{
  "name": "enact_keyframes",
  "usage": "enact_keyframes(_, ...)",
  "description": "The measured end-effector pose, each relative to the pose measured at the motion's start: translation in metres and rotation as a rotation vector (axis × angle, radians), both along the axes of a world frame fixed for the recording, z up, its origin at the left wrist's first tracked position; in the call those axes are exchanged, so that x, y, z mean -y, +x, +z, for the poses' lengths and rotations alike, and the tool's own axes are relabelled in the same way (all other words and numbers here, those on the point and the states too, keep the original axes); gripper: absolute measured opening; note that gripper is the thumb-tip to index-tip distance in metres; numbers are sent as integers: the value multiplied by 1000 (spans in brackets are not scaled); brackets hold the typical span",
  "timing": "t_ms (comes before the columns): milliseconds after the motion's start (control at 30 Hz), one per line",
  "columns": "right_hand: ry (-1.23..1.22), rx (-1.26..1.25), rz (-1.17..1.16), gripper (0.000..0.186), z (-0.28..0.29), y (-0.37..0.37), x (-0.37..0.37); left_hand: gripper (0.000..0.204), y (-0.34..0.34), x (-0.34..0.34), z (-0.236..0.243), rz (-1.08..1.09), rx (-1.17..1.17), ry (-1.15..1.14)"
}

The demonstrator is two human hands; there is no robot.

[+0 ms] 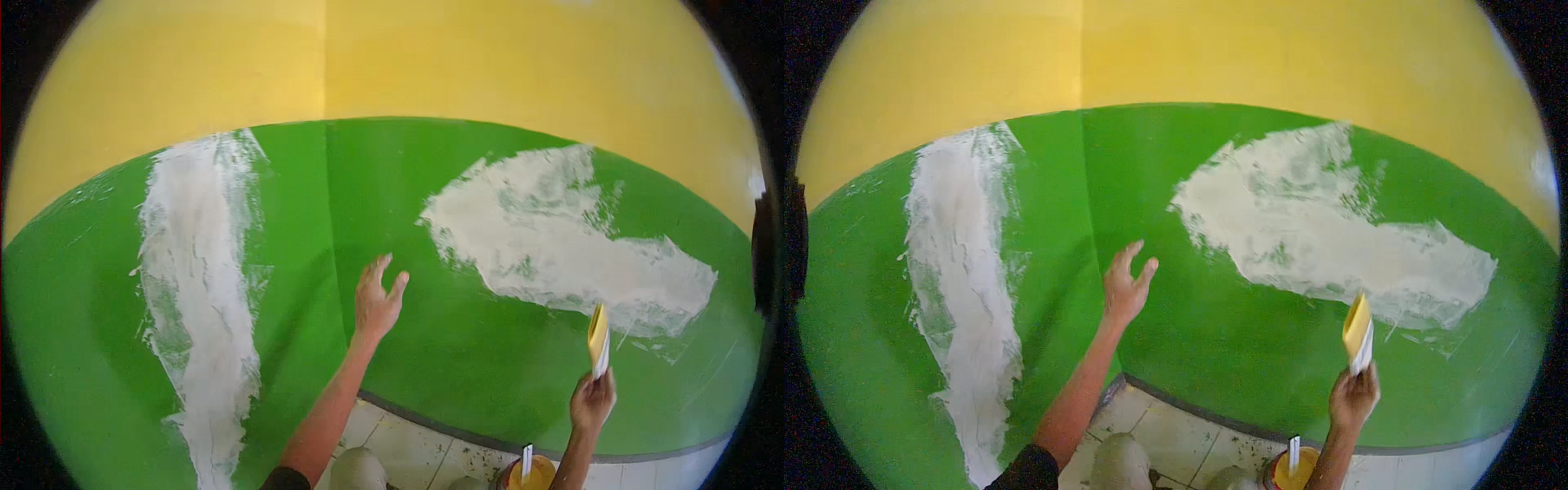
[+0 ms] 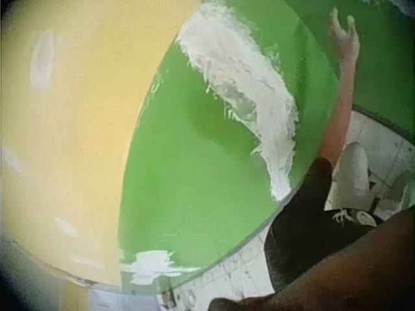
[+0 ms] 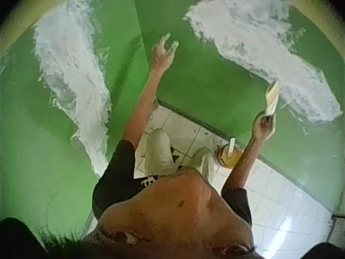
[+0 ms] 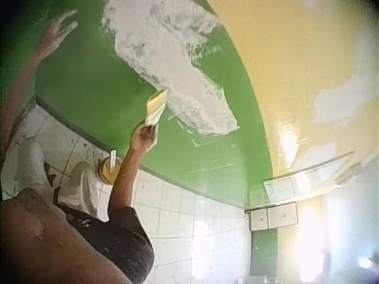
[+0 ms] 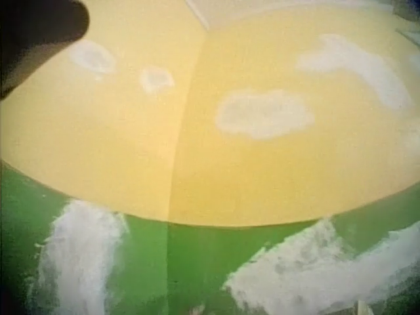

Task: Painting a green and yellow wall with yellow paint using a brush.

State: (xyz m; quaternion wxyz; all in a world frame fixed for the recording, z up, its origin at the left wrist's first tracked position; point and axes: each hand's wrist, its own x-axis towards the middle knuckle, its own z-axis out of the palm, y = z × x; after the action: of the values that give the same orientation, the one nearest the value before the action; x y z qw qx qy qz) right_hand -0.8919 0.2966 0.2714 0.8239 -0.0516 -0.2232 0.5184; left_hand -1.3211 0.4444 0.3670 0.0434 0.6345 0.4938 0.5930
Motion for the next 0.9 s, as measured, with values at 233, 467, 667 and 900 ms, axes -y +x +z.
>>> enact_keyframes(233, 234, 429, -399, 25, 226, -139, -96, 86, -50, -40, 77, 134, -165, -74)
enact_keyframes(467, 496, 520, -227, 24, 410, -315, -150, 123, -62, -85, 83, 205, -191, -2)
enact_keyframes(667, 550, 612, -458, 17, 481, -393, -213, 130, -59, -84, 81, 173, -190, -46)
enact_keyframes(900, 593, 664, -621, 10, 504, -420, -247, 128, -57, -88, 75, 185, -190, -37)
